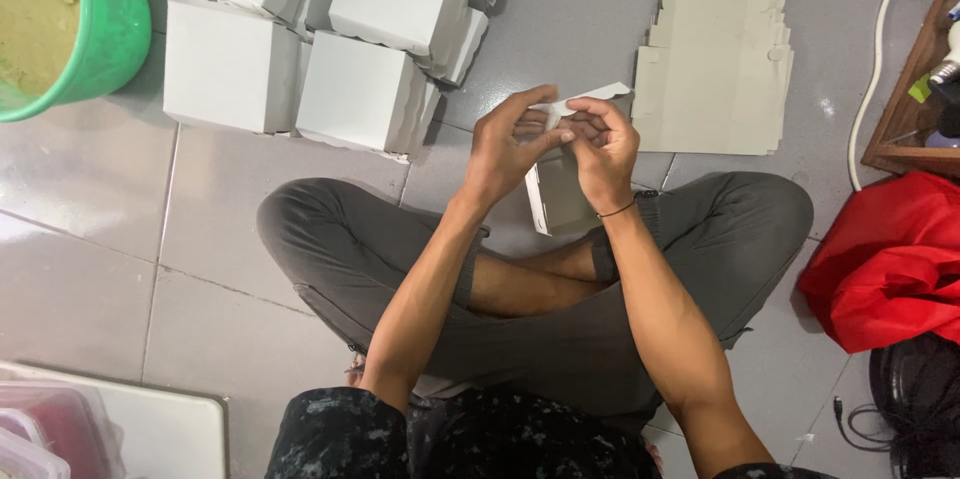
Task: Folding and assembling small white cardboard boxes from flat templates while sitting on the floor.
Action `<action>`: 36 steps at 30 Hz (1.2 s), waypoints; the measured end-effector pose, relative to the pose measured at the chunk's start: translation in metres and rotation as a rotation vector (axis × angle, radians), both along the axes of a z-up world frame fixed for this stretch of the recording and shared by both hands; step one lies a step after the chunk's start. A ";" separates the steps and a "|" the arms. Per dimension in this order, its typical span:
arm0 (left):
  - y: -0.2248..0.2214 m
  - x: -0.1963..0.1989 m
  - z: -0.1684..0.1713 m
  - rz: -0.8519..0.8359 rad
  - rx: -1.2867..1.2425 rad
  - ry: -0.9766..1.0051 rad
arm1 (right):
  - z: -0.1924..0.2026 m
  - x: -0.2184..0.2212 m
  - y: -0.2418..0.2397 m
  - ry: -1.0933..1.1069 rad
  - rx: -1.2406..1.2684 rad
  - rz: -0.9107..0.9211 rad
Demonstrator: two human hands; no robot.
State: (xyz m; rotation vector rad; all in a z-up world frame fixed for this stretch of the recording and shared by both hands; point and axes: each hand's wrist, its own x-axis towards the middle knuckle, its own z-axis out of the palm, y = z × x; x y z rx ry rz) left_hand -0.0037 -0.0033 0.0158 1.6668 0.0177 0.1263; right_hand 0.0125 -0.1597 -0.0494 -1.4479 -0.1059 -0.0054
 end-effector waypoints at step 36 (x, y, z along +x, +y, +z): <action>0.018 0.010 -0.044 0.068 0.295 -0.073 | 0.010 0.020 -0.035 -0.242 -0.683 -0.210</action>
